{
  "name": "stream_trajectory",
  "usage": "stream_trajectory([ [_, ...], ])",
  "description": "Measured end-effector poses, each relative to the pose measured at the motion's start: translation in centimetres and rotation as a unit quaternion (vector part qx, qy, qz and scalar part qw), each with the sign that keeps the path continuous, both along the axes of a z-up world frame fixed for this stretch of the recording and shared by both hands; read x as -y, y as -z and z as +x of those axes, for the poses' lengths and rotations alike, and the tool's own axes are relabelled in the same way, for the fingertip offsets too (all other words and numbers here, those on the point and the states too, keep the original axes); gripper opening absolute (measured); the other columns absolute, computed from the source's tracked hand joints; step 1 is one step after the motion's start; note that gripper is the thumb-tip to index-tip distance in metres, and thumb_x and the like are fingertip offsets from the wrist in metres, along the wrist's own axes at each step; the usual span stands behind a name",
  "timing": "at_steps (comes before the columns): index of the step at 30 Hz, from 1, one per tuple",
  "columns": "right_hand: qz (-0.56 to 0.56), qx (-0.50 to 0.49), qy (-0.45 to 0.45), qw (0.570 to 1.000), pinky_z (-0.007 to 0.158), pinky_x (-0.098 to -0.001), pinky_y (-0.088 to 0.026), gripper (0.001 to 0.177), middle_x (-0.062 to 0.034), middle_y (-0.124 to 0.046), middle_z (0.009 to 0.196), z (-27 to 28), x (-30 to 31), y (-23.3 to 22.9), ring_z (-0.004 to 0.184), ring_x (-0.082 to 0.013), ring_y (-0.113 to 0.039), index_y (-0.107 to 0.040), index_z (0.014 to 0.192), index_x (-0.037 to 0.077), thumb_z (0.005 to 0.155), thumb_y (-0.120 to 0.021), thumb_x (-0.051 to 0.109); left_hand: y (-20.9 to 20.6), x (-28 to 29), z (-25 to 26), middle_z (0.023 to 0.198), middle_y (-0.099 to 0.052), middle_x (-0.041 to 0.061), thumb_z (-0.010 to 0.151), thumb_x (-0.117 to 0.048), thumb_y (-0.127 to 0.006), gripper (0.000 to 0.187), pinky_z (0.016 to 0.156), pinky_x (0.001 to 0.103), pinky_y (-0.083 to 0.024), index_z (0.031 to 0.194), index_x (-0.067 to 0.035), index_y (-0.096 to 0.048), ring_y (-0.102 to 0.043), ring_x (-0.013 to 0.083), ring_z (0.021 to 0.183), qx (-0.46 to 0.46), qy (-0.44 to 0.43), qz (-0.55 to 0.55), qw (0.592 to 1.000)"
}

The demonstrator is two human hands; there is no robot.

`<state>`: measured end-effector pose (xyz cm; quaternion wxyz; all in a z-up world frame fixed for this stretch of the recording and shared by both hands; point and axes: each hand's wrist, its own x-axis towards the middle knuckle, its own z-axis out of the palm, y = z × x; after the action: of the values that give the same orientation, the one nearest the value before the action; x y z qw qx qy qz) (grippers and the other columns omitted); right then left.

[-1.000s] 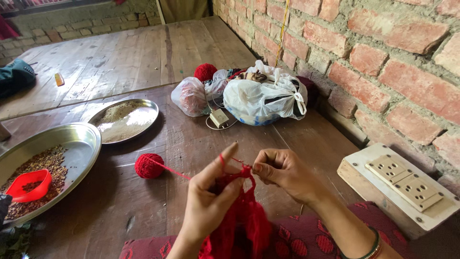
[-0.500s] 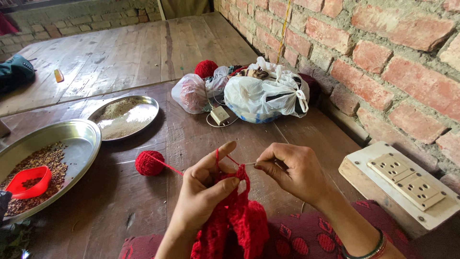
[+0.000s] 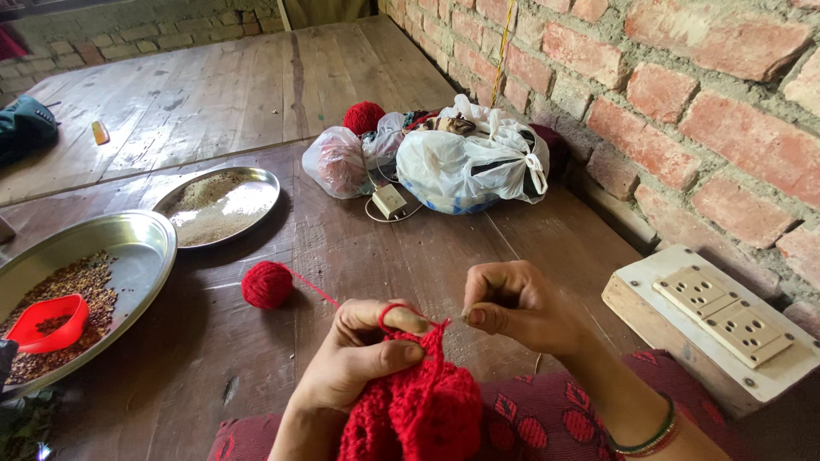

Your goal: The person crochets a red circular piece using a crochet hook and red yarn. They periodically pause to flatten and adjust the growing fabric on the floor before resuming stitching.

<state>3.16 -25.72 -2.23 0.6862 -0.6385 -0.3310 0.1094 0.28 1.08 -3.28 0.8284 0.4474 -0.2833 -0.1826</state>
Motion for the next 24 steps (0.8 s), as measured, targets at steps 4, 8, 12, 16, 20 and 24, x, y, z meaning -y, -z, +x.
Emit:
stream_trajectory([
  [4,0.050,-0.031,-0.035,0.998,0.055,-0.0212,-0.034,0.026,0.0055,-0.053,0.070,0.5,-0.8,1.2,0.063,-0.0031,-0.044,-0.062,0.086,0.008,0.100,-0.071,0.027,0.1,1.3,-0.1,0.097,-0.070,0.001,0.081,0.005,-0.078,0.045,0.079,0.026,-0.053,0.125,0.003,-0.069,-0.066,0.0100,0.086,-0.047,-0.057,0.022,0.997],
  [8,0.029,-0.015,-0.026,0.999,0.057,-0.0223,-0.036,0.026,0.0056,-0.053,0.071,1.2,-0.4,1.5,0.065,-0.0032,-0.045,-0.061,0.086,0.008,0.102,-0.069,0.027,-0.2,2.1,0.2,0.091,-0.064,-0.003,0.085,0.006,-0.073,0.054,0.072,0.022,-0.049,0.138,0.004,-0.064,-0.060,0.0057,0.079,0.007,-0.101,0.094,0.990],
  [12,0.006,-0.033,-0.008,0.999,0.055,-0.0223,-0.035,0.026,0.0067,-0.052,0.070,1.8,0.7,1.4,0.063,-0.0021,-0.043,-0.061,0.086,0.009,0.100,-0.070,0.029,-0.2,3.4,0.5,0.089,-0.061,-0.004,0.085,0.006,-0.072,0.058,0.063,0.020,-0.045,0.142,0.005,-0.060,-0.056,0.0038,0.072,0.014,-0.139,0.120,0.983],
  [16,0.010,-0.024,-0.015,1.000,0.052,-0.0219,-0.032,0.028,0.0077,-0.050,0.067,2.1,1.3,1.6,0.060,-0.0017,-0.040,-0.062,0.086,0.009,0.100,-0.070,0.031,0.6,4.9,0.5,0.089,-0.062,-0.002,0.086,0.007,-0.070,0.058,0.063,0.020,-0.046,0.143,0.004,-0.059,-0.057,0.0038,0.072,-0.012,-0.143,0.112,0.983],
  [20,0.008,-0.027,-0.003,1.000,0.051,-0.0225,-0.032,0.028,0.0078,-0.049,0.065,2.3,1.4,1.7,0.058,-0.0022,-0.040,-0.062,0.085,0.009,0.100,-0.070,0.032,1.2,5.3,0.9,0.090,-0.061,-0.003,0.085,0.008,-0.070,0.060,0.062,0.020,-0.046,0.143,0.002,-0.059,-0.057,0.0038,0.072,-0.029,-0.155,0.118,0.980],
  [24,0.006,-0.039,-0.001,0.999,0.050,-0.0222,-0.031,0.029,0.0080,-0.048,0.064,2.3,1.2,1.9,0.057,-0.0022,-0.039,-0.063,0.084,0.009,0.099,-0.070,0.033,1.9,5.2,1.2,0.091,-0.061,-0.005,0.085,0.006,-0.071,0.059,0.065,0.020,-0.048,0.142,0.001,-0.060,-0.058,0.0033,0.074,-0.027,-0.165,0.132,0.977],
])
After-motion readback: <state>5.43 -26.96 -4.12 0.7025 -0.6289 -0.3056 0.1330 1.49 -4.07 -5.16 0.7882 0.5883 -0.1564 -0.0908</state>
